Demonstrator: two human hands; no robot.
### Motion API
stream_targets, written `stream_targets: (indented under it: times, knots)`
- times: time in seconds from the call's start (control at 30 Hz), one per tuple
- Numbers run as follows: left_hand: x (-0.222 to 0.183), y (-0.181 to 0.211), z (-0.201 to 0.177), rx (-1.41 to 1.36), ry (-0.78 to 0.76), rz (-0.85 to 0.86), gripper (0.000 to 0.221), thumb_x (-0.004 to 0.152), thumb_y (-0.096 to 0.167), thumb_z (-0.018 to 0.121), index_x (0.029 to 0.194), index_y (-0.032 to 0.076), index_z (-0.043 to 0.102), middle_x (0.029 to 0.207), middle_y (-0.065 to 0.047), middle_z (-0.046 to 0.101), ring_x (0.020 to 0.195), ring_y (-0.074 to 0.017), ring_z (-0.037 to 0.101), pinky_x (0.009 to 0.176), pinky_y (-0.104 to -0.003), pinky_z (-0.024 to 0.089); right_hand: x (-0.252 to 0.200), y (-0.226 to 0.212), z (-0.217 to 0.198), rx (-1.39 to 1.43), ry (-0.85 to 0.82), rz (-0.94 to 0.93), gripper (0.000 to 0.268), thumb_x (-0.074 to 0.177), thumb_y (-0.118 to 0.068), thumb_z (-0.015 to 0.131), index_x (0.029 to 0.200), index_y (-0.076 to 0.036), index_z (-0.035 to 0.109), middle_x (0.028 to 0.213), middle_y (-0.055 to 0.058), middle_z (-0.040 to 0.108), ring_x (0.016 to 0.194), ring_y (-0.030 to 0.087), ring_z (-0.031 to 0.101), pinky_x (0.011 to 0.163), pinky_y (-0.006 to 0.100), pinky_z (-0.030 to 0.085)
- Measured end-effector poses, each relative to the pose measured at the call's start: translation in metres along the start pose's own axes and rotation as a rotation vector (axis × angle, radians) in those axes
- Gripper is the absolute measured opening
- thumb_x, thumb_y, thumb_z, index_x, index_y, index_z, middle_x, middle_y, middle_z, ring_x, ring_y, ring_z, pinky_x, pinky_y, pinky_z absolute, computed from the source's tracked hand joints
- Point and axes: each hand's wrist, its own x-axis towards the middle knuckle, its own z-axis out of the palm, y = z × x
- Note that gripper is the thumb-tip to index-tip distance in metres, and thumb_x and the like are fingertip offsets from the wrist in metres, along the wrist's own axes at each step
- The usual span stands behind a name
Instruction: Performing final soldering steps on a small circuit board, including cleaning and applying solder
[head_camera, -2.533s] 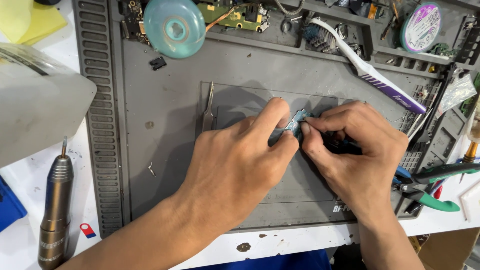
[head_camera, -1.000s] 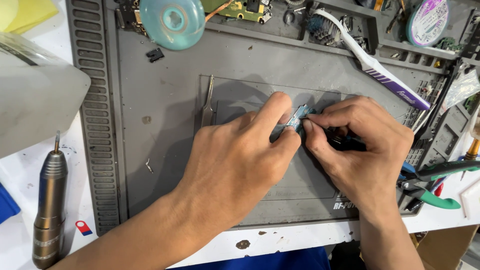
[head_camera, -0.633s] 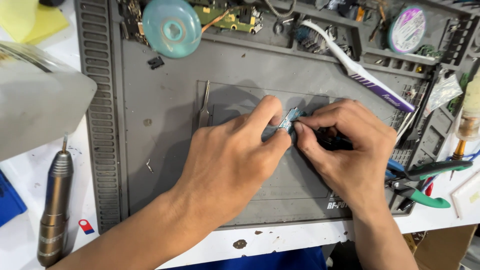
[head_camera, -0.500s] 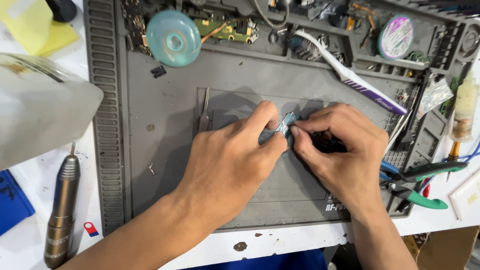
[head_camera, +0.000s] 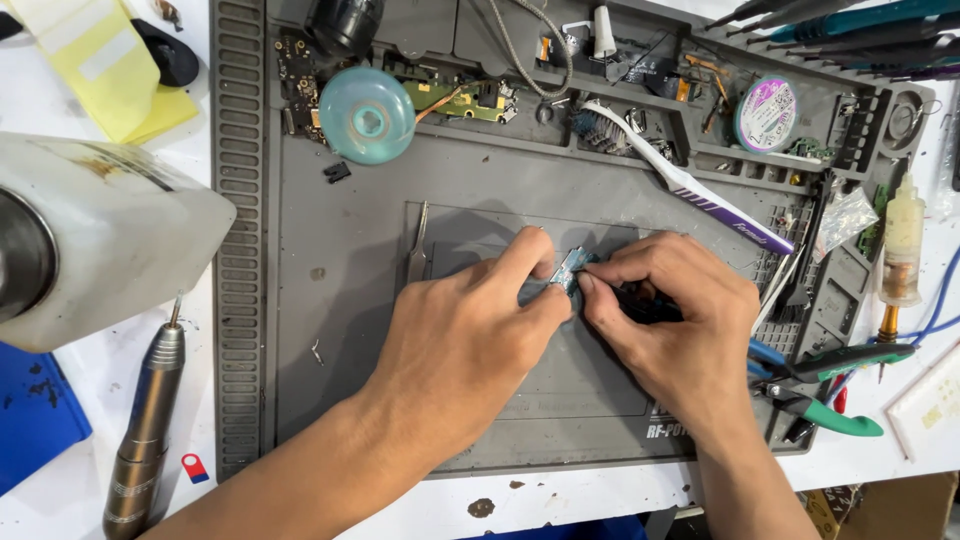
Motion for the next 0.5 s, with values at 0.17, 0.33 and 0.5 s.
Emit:
stream_targets:
  times: [0.17,0.33,0.5]
  knots:
    - [0.0,-0.001,-0.002,-0.015,0.007,0.003,0.03,0.068,-0.017,0.067,0.082,0.008,0.055,0.107,-0.009,0.048,0.045,-0.0268,0.048,0.025,-0.041,0.034,0.005,0.0,-0.003,0.015,-0.025,-0.008,0.008,0.09,-0.001,0.077,0.085,-0.004,0.072,0.082,0.008,0.071,0.074,0.019,0.066,0.072,0.03,0.05]
    - [0.007,-0.002,-0.011,-0.11,-0.131,-0.098,0.015,0.084,-0.004,0.06,0.075,0.009,0.058,0.109,-0.004,0.052,0.044,-0.0359,0.055,0.029,-0.051,0.037,0.004,0.013,-0.027,-0.024,0.033,-0.163,0.011,0.094,-0.003,0.079,0.089,0.004,0.073,0.086,0.016,0.072,0.078,0.024,0.065,0.077,0.034,0.05]
    - [0.007,-0.007,-0.016,-0.155,-0.004,-0.026,0.037,0.071,-0.016,0.057,0.095,0.01,0.066,0.109,-0.004,0.059,0.045,-0.0323,0.056,0.028,-0.046,0.038,0.008,0.017,-0.028,-0.115,-0.056,-0.363,0.006,0.096,-0.006,0.073,0.092,-0.003,0.075,0.088,0.01,0.071,0.074,0.023,0.061,0.071,0.035,0.042]
